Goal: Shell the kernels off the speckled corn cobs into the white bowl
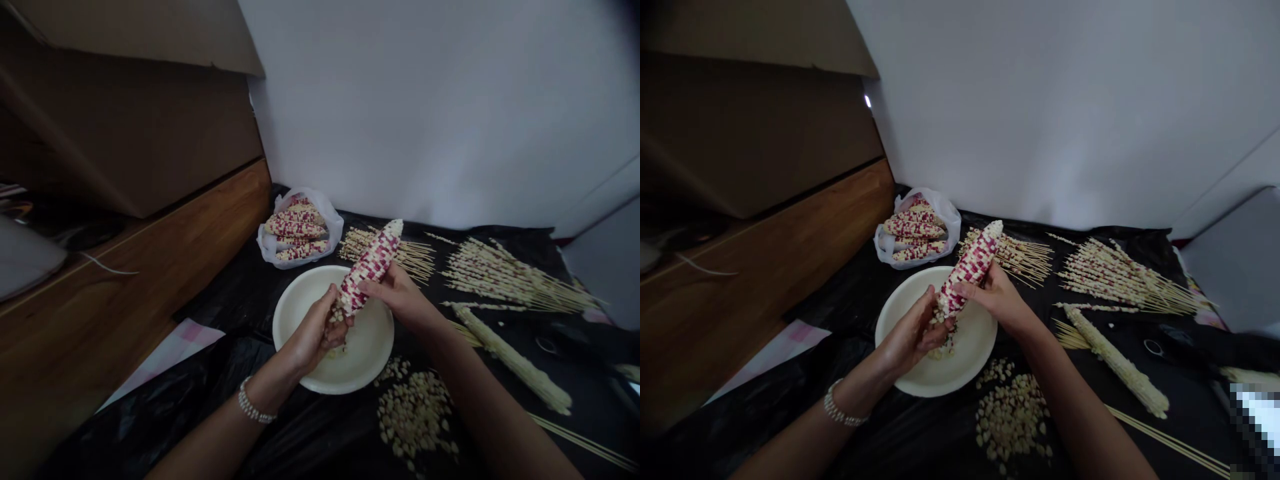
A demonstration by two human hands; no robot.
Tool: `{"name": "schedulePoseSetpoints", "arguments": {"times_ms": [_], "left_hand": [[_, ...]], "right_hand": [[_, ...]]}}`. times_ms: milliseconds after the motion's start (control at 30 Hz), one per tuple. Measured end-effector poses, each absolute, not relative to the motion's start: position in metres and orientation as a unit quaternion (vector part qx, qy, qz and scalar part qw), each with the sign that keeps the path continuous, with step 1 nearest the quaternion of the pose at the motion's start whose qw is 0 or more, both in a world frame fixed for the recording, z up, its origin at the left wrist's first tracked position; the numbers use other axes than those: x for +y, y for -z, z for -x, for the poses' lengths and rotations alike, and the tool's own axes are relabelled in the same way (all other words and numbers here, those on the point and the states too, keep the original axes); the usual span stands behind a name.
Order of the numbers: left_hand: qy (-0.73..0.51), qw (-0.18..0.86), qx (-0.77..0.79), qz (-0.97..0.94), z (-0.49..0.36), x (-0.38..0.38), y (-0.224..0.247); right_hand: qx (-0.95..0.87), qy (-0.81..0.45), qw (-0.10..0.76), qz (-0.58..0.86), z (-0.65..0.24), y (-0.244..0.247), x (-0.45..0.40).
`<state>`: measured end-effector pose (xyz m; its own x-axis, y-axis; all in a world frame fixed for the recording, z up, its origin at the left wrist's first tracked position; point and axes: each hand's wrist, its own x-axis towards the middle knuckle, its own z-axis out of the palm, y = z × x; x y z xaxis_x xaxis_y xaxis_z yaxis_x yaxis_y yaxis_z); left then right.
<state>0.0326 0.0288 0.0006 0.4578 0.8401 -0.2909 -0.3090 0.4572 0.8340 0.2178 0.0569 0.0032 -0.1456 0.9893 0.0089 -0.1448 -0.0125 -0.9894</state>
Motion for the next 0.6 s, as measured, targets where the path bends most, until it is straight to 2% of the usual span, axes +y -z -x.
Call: {"name": "schedulePoseSetpoints", "arguments": {"times_ms": [600], "left_hand": [[-0.362,0.74,0.389,-0.412,-0.0341,0.0267,0.0058]], "right_hand": [[-0.533,-0.564,0.482,0.408,-0.2078,-0.0066,0.0536]]}}
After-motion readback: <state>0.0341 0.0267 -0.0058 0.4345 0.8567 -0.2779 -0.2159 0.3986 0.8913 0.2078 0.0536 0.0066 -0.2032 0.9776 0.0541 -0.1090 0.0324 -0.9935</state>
